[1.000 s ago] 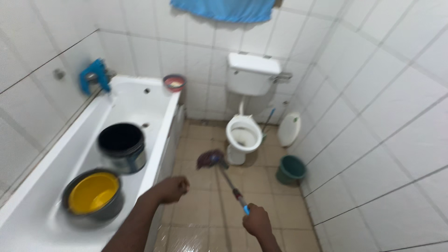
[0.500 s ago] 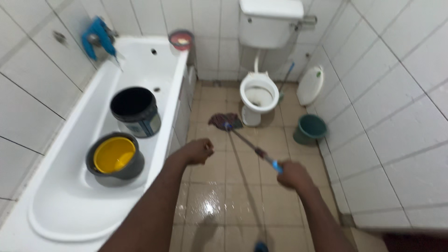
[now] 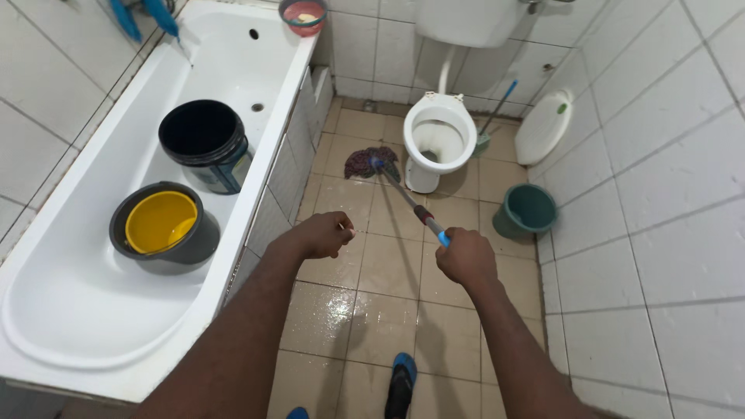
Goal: The person mops the tiled bathroom floor using a wet mop, repeatedly moving the mop head across the surface between the bathtub and the toilet.
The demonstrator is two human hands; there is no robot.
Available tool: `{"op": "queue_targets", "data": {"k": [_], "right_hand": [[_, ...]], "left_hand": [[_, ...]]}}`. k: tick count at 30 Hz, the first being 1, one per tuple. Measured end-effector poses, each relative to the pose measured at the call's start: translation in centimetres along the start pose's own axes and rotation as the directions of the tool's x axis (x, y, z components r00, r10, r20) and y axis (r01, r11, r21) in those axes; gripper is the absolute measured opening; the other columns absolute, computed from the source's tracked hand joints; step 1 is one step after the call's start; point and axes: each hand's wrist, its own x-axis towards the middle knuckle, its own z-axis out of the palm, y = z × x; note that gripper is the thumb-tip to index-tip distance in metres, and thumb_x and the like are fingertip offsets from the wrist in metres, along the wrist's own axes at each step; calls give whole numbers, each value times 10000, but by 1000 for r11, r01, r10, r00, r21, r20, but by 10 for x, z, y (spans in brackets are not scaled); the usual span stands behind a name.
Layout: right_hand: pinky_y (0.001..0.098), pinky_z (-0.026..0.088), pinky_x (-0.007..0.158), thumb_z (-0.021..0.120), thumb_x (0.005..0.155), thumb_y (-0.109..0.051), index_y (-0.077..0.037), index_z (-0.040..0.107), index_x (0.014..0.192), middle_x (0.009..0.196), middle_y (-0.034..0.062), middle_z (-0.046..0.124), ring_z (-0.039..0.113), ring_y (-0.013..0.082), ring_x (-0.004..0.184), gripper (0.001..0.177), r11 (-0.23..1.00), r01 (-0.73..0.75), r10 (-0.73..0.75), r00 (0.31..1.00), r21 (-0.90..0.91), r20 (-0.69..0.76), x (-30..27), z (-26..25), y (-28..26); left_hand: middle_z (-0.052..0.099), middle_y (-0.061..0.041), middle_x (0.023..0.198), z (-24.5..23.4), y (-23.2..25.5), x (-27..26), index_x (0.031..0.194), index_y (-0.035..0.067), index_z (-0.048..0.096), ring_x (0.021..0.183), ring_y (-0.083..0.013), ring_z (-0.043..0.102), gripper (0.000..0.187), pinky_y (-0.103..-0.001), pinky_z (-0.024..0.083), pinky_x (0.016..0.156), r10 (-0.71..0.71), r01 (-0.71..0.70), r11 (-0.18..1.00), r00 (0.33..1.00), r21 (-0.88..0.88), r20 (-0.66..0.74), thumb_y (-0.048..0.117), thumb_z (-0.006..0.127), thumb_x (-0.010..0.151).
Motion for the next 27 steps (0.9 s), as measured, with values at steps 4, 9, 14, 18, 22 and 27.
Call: {"op": "queue_targets", "data": {"k": [4,9,14,18,22,27], "right_hand": [[505,575,829,704,794,-221,-104,737,1124,952,209,734,713,389,886,352,997,74,-74,996,-4,-55,48,12,21],[506,569,884,688,811,-185,-61,716,1075,1006,225,748,718,405,958,293,987,145,-145,989,-74,15,130,35,43],[499,575,897,700,754,-107,-17,707,1026,1025,239,746,719,411,996,287,988,144,-135,980,-54,146,178,75,55],[490,569,910,716,735,-107,-13,682,1097,1048,241,733,702,418,1019,376,985,169,-158,969,-44,189,164,97,64],[491,578,894,656,745,-64,-35,604,1346,1027,252,744,724,414,989,604,989,139,-126,969,-48,212,124,104,92],[473,566,848,663,718,-68,-137,609,1411,1023,219,734,719,385,921,698,985,125,-144,975,122,169,70,63,159]], "left_hand": [[746,-90,1161,3,14,7,1293,103,607,876,-192,758,376,-389,587,845,-27,24,998,998,-60,-53,332,561,998],[764,-83,1116,2,13,-12,1232,104,637,834,-198,752,339,-390,579,820,-100,84,988,988,-132,-118,329,566,988],[765,-96,1077,4,-5,-29,1201,92,648,812,-190,751,319,-384,586,803,-176,132,957,972,-260,-156,312,592,978],[786,-88,1040,14,-17,-28,1170,72,661,794,-190,751,312,-381,590,790,-168,118,953,972,-280,-163,307,584,981],[773,-88,1038,21,-13,-10,1192,83,659,795,-192,756,305,-387,587,794,-129,112,983,985,-149,-113,289,588,977],[790,-116,1034,19,18,27,1226,89,662,809,-182,739,334,-385,566,810,25,-24,1000,997,17,-71,315,584,993]]}}
